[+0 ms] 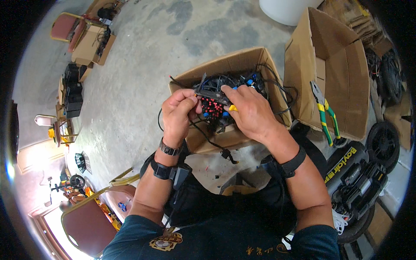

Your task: Repairing and connecting electrical wiring for a motorcycle or electric vehicle by stripping wires and handling connectors.

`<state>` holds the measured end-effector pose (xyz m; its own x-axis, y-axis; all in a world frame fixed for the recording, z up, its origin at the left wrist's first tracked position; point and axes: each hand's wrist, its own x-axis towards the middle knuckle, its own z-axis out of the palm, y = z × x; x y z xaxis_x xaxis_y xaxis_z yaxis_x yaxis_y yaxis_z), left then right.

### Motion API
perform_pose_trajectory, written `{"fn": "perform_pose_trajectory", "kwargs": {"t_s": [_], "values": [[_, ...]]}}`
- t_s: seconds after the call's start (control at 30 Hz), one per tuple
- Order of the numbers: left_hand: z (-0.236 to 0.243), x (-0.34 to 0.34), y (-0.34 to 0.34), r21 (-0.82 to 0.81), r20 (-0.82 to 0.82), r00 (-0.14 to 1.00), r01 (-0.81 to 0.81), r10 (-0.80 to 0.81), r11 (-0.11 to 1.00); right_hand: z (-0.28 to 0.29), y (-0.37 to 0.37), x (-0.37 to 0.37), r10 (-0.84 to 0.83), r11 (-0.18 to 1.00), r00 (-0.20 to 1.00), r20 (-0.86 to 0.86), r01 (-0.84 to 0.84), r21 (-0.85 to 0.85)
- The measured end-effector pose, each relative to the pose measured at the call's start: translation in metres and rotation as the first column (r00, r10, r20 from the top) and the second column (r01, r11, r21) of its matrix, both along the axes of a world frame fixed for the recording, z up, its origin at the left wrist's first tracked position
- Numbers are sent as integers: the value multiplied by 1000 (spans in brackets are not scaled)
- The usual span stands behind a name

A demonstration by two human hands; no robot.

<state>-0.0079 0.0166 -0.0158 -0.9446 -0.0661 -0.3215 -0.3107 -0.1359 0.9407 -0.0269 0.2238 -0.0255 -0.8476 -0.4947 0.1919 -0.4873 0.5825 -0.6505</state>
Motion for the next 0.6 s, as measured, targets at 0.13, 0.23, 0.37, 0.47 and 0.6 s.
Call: {"fn": "perform_pose_trajectory", "kwargs": {"t_s": [0.13, 0.23, 0.37, 0.47, 0.6], "values": [[-3, 4, 4, 7, -81, 997, -11, 11, 1000, 2, -1, -1, -3, 999, 998, -59, 5, 42], [3, 4, 7, -38, -139, 990, 7, -12, 999, 4, -3, -2, -8, 998, 990, -142, 16, 60], [5, 3, 5, -77, -131, 991, -21, 11, 997, 4, -5, -1, 15, 995, 986, -166, 1, 96], [10, 3, 4, -159, -40, 999, -35, 29, 987, 3, -8, 3, 24, 994, 991, -129, -10, 111], [2, 3, 7, -177, -85, 994, -81, 67, 981, -1, -11, 7, 30, 991, 998, -46, -24, 134]]}}
